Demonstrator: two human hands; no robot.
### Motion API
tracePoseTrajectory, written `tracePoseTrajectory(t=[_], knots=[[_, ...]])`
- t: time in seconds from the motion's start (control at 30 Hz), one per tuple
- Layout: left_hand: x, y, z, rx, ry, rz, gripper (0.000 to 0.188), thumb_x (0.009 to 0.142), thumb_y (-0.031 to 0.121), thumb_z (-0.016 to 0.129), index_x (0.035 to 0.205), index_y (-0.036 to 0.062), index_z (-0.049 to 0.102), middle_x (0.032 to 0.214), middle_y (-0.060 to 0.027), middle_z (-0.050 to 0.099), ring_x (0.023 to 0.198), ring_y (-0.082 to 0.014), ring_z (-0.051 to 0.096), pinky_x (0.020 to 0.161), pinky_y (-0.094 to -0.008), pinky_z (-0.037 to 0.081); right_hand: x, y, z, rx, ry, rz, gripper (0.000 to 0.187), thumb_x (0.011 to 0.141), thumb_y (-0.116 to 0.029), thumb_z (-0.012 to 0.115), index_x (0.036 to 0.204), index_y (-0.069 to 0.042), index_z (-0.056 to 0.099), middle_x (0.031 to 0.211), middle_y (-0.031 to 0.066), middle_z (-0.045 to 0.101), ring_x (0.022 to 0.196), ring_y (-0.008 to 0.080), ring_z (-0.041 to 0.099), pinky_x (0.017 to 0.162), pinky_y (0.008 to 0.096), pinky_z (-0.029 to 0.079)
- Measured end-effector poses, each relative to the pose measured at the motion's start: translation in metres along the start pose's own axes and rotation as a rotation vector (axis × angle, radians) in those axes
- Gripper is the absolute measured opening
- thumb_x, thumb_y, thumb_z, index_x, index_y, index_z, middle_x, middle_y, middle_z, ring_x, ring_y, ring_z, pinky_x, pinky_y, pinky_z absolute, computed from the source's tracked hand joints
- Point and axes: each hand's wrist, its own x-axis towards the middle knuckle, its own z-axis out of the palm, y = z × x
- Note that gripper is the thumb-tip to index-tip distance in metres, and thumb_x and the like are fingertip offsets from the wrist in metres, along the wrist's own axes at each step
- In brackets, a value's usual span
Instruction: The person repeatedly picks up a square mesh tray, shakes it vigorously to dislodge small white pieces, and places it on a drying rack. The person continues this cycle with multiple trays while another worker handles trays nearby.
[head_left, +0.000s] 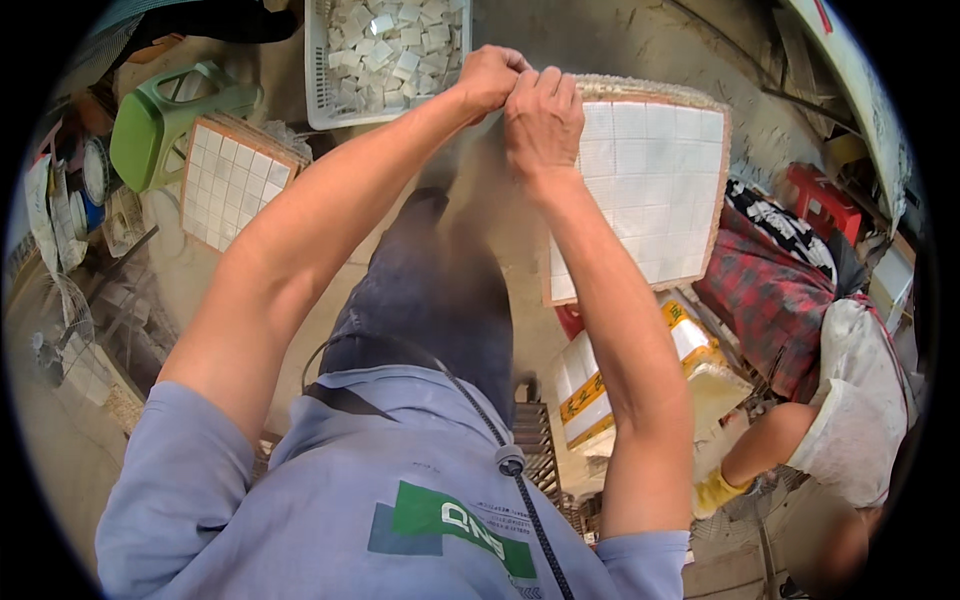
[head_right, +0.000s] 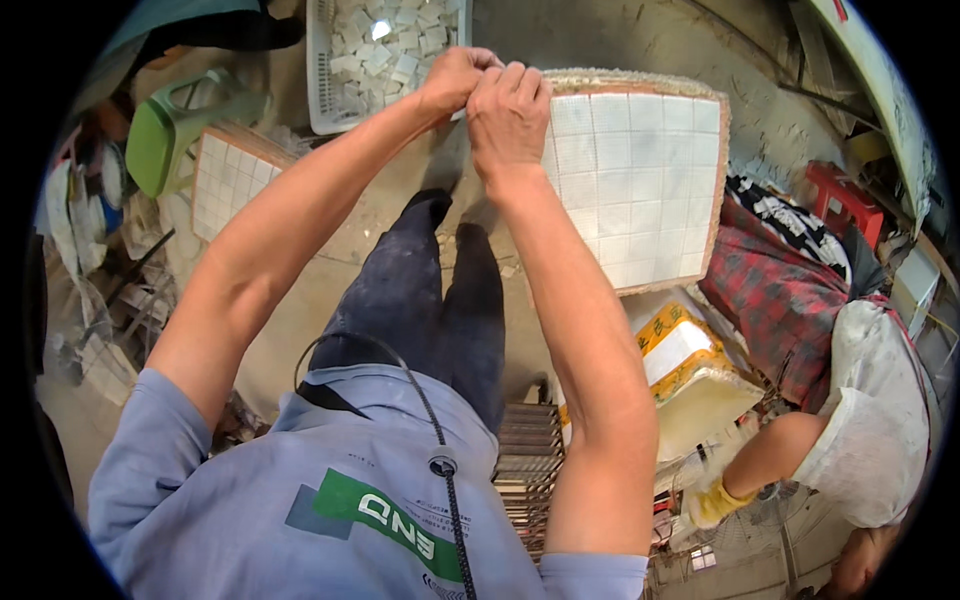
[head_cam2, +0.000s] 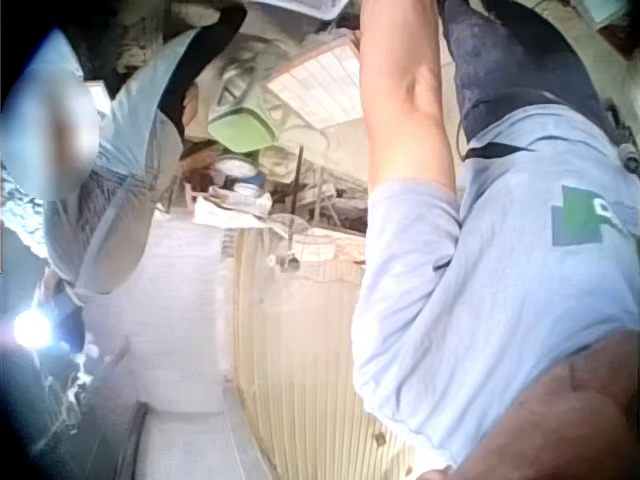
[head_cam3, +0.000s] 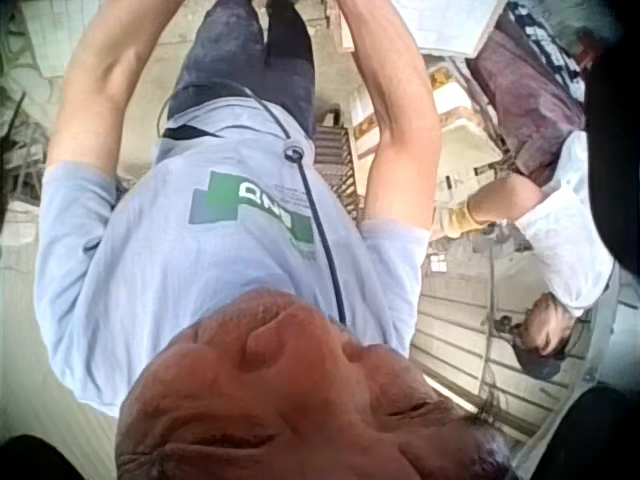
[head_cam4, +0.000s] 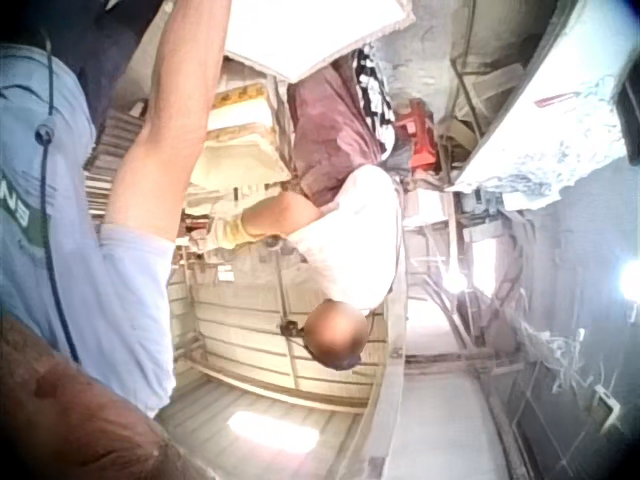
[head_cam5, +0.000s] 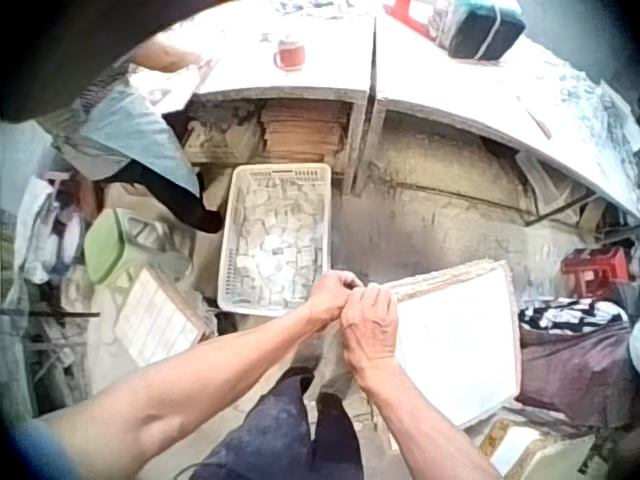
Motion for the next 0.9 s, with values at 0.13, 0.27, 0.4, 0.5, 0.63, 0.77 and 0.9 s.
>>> tracePoseTrajectory(t=[0.13, 0.27, 0.4, 0.5, 0.63, 0.77, 0.9], knots=[[-0.001, -0.008, 0.001, 0.007, 0.031, 0.033, 0.016, 0.068, 0.017, 0.065, 0.076, 0.0030, 0.065, 0.068, -0.0016, 0.061, 0.062, -0.0078, 0.051, 0.058, -0.0235, 0.042, 0.003, 0.001, 0.009, -0.004, 0.050, -0.050, 0.009, 0.065, -0.011, 0.053, 0.070, -0.004, 0.051, 0.071, 0.0100, 0.047, 0.072, 0.0245, 0.047, 0.065, 0.0335, 0.039], [0.010, 0.010, 0.015, 0.000, -0.123, -0.005, 0.028, 0.075, 0.028, 0.058, 0.095, 0.0075, 0.059, 0.085, -0.0089, 0.061, 0.073, -0.0133, 0.054, 0.063, -0.0281, 0.043, 0.004, -0.004, -0.013, 0.023, -0.016, -0.071, 0.012, 0.064, -0.006, 0.054, 0.075, -0.004, 0.050, 0.076, 0.0104, 0.048, 0.075, 0.0234, 0.049, 0.060, 0.0309, 0.043], [0.001, -0.005, 0.003, -0.052, -0.022, -0.033, 0.011, 0.069, 0.012, 0.066, 0.075, 0.0024, 0.063, 0.068, -0.0013, 0.059, 0.060, -0.0077, 0.050, 0.055, -0.0238, 0.042, -0.005, -0.005, -0.021, 0.058, 0.005, -0.009, 0.011, 0.063, -0.007, 0.054, 0.073, -0.005, 0.049, 0.073, 0.0087, 0.047, 0.071, 0.0226, 0.049, 0.059, 0.0300, 0.043], [-0.001, 0.001, -0.001, -0.115, -0.120, -0.138, 0.019, 0.069, 0.015, 0.069, 0.078, 0.0000, 0.062, 0.070, -0.0043, 0.060, 0.061, -0.0101, 0.054, 0.055, -0.0231, 0.044, -0.026, -0.018, -0.012, 0.085, 0.011, 0.033, 0.009, 0.065, -0.007, 0.053, 0.072, -0.005, 0.047, 0.074, 0.0080, 0.046, 0.073, 0.0208, 0.048, 0.058, 0.0291, 0.043], [-0.004, 0.011, -0.004, -0.159, -0.189, -0.150, 0.026, 0.070, 0.020, 0.071, 0.081, -0.0017, 0.061, 0.070, -0.0068, 0.061, 0.061, -0.0125, 0.057, 0.056, -0.0233, 0.047, -0.051, -0.038, -0.013, 0.188, -0.017, 0.038, 0.006, 0.064, -0.007, 0.053, 0.068, -0.006, 0.048, 0.072, 0.0075, 0.044, 0.073, 0.0215, 0.047, 0.065, 0.0307, 0.041], [-0.021, 0.016, 0.007, -0.202, -0.167, -0.212, 0.036, 0.076, 0.028, 0.066, 0.092, -0.0029, 0.057, 0.080, -0.0102, 0.060, 0.063, -0.0126, 0.056, 0.057, -0.0231, 0.047, -0.068, -0.028, -0.016, 0.368, 0.009, 0.095, 0.007, 0.063, -0.006, 0.054, 0.069, -0.004, 0.049, 0.075, 0.0088, 0.045, 0.077, 0.0242, 0.047, 0.070, 0.0329, 0.042], [-0.057, 0.008, 0.016, -0.239, -0.095, -0.333, 0.057, 0.081, 0.050, 0.050, 0.099, -0.0044, 0.055, 0.092, -0.0139, 0.058, 0.079, -0.0159, 0.055, 0.069, -0.0295, 0.045, -0.108, -0.012, -0.064, 0.714, 0.205, 0.397, 0.028, 0.065, -0.003, 0.059, 0.093, 0.001, 0.054, 0.100, 0.0181, 0.051, 0.101, 0.0328, 0.046, 0.094, 0.0424, 0.033]])
